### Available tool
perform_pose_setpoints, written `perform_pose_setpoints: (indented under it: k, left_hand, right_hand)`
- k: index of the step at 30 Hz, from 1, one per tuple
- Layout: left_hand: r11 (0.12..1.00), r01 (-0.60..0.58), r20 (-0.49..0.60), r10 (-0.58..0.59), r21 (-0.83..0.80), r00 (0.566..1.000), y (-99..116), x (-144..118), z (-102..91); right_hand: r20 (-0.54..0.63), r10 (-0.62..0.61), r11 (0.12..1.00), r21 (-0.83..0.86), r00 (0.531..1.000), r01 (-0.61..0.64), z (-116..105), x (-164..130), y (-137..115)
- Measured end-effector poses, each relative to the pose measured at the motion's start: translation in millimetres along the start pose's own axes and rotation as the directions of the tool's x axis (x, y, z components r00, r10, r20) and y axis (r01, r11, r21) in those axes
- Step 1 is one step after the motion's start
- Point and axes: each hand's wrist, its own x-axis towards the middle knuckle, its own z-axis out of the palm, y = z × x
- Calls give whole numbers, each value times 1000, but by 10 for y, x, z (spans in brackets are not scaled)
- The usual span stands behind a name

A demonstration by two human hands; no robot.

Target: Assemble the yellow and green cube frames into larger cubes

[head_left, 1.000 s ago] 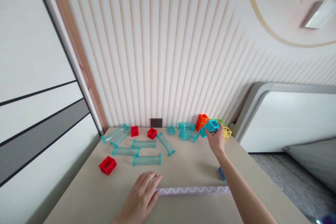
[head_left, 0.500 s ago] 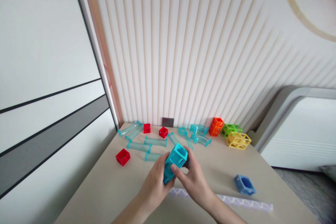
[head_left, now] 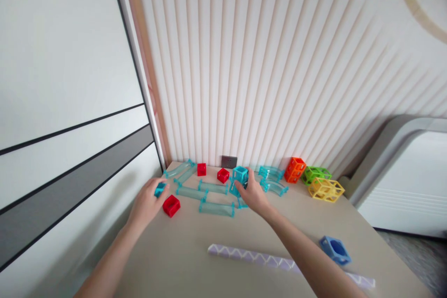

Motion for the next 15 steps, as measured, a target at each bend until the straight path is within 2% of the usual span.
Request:
perform_pose_setpoints:
  k: [2, 5, 9, 15]
  left_hand:
    - [985, 82, 167, -108, 154, 980, -249, 222, 58]
    - [972, 91, 271, -149, 215, 951, -472, 400, 186]
    - [971, 72, 383, -157, 226, 910, -577, 437, 323]
    - [977, 64, 477, -157, 206, 865, -628, 414, 432]
  right_hand:
    - [17, 15, 998, -60, 1000, -14, 36, 235, 1]
    - [65, 33, 991, -133, 997, -24, 86, 525, 13]
    - [146, 63, 974, -223, 987, -29, 133, 758, 23]
    - [213, 36, 958, -286, 976, 27, 152, 875, 20]
